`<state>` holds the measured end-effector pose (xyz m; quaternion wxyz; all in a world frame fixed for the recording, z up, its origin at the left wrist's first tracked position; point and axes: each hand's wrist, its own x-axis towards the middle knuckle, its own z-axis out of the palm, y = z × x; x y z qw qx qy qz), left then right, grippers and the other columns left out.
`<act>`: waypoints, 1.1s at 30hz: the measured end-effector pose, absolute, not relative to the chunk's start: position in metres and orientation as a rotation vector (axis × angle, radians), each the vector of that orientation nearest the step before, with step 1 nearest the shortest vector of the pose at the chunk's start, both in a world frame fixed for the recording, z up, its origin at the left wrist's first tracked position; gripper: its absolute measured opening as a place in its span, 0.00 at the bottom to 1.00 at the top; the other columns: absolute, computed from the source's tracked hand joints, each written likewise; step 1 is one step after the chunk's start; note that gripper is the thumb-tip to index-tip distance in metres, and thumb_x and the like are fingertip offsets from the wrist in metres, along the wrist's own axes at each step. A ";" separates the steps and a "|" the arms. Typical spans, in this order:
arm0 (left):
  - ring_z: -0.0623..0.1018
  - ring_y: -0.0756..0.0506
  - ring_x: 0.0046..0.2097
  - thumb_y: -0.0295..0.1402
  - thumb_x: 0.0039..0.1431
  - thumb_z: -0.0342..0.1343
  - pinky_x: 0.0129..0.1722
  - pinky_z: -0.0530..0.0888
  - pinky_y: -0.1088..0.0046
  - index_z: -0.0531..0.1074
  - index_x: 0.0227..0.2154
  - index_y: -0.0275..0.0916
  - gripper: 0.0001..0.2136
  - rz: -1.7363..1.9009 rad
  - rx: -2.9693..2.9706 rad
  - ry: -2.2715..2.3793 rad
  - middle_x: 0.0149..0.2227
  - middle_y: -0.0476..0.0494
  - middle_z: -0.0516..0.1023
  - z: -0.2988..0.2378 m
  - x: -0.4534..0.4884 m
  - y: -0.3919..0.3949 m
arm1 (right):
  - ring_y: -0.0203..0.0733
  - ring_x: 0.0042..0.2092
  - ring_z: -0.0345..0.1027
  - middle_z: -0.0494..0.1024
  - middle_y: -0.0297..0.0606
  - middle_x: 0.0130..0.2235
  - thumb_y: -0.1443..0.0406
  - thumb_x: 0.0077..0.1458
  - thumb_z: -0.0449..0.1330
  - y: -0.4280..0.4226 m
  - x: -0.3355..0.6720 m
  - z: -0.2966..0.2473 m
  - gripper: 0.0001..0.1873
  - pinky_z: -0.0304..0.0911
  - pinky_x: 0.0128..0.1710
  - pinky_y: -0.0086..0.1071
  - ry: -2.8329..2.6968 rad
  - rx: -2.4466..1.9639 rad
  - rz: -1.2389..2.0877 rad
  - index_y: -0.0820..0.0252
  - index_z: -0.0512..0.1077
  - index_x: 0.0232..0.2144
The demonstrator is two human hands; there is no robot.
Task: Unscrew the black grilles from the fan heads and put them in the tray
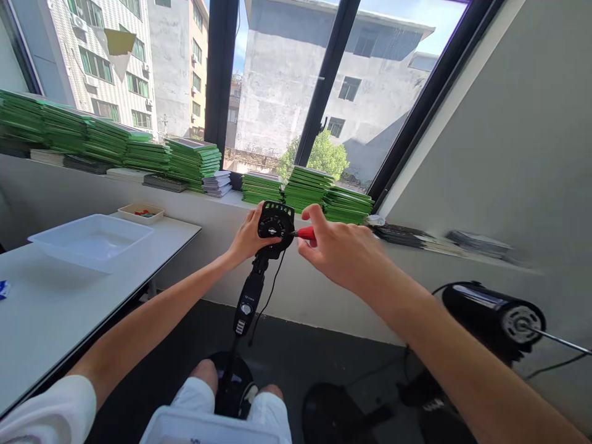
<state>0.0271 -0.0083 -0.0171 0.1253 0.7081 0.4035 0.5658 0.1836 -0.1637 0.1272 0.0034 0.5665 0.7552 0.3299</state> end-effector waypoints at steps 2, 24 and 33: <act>0.68 0.32 0.65 0.40 0.50 0.73 0.62 0.70 0.53 0.47 0.72 0.47 0.51 1.661 2.064 1.176 0.63 0.36 0.66 -0.018 0.027 -0.007 | 0.45 0.24 0.68 0.77 0.41 0.24 0.52 0.69 0.42 -0.165 0.182 0.127 0.26 0.47 0.24 0.31 2.324 1.757 1.084 0.64 0.67 0.53; 0.67 0.33 0.67 0.39 0.50 0.72 0.64 0.69 0.53 0.47 0.72 0.48 0.51 1.709 2.037 1.171 0.63 0.37 0.66 -0.022 0.032 -0.013 | 0.50 0.25 0.71 0.74 0.44 0.21 0.54 0.71 0.39 -0.174 0.166 0.111 0.26 0.44 0.25 0.33 2.172 1.966 1.282 0.68 0.67 0.50; 0.60 0.28 0.71 0.48 0.50 0.71 0.68 0.62 0.46 0.44 0.73 0.45 0.55 1.521 2.118 1.036 0.71 0.31 0.59 -0.028 -0.006 -0.029 | 0.45 0.28 0.72 0.79 0.41 0.28 0.45 0.68 0.46 -0.202 0.199 0.087 0.26 0.55 0.27 0.34 2.516 2.319 1.130 0.60 0.69 0.47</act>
